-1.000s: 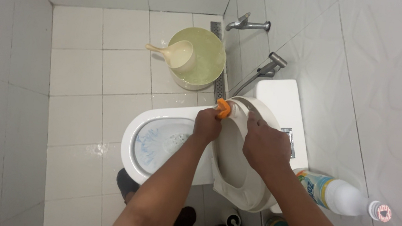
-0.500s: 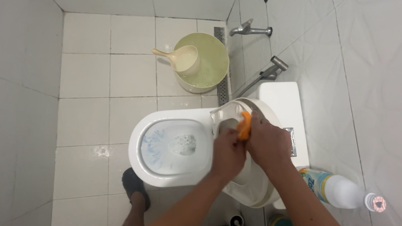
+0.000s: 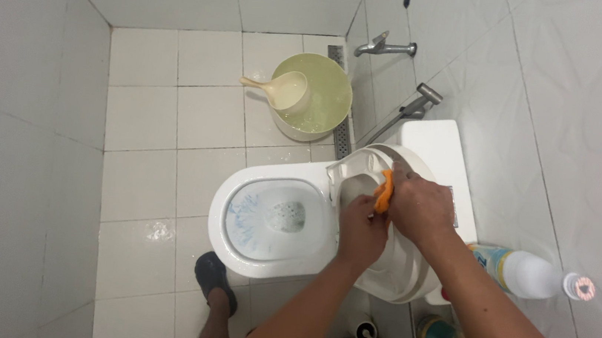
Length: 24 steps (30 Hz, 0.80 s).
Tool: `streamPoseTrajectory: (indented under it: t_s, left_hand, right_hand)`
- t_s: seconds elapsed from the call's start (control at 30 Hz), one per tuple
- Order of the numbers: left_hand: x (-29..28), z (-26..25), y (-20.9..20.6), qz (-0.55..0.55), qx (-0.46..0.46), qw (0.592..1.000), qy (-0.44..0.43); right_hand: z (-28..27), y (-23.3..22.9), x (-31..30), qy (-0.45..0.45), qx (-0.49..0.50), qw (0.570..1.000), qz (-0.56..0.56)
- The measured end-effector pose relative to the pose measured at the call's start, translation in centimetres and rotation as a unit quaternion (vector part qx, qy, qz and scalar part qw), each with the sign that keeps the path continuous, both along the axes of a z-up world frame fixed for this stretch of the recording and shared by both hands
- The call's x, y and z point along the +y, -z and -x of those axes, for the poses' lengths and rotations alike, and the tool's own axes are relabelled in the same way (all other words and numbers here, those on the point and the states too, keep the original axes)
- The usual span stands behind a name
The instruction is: The person cleans a toilet by applying cleaning agents to a cloth and wiping the toilet tank and seat. They use a scoop to pour water from a bucket onto the cloth and into the bowl, then continue wiping the seat and rim with the cloth.
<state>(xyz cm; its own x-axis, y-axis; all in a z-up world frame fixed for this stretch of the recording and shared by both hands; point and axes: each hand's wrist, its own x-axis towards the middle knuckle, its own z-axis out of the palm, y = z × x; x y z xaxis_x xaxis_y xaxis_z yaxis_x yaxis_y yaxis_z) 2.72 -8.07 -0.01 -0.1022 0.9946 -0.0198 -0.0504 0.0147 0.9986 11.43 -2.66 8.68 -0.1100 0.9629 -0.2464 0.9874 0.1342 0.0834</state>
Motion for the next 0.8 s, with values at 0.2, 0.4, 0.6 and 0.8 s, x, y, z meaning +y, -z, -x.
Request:
streamPoseTrajectory:
  t_s: [0.2,0.4,0.6,0.8]
  left_hand:
    - [4.9,0.2,2.0,0.086,0.085,0.993,0.003]
    - [0.5,-0.4,1.4,-0.053,0.095,0.994,0.007]
    - [0.5,-0.5,1.3,-0.035,0.098,0.994,-0.014]
    - [4.8,0.4,2.4,0.109,0.057,0.992,0.023]
  right_hand:
    - [-0.3,0.5,0.1,-0.009,-0.043,0.999,0.007]
    - [0.3,-0.5,0.0,-0.013,-0.032,0.999,0.006]
    - [-0.1,-0.4,0.1,-0.018,-0.018,1.000,-0.005]
    - [-0.7,0.7,-0.3,-0.041,-0.018,0.998,-0.044]
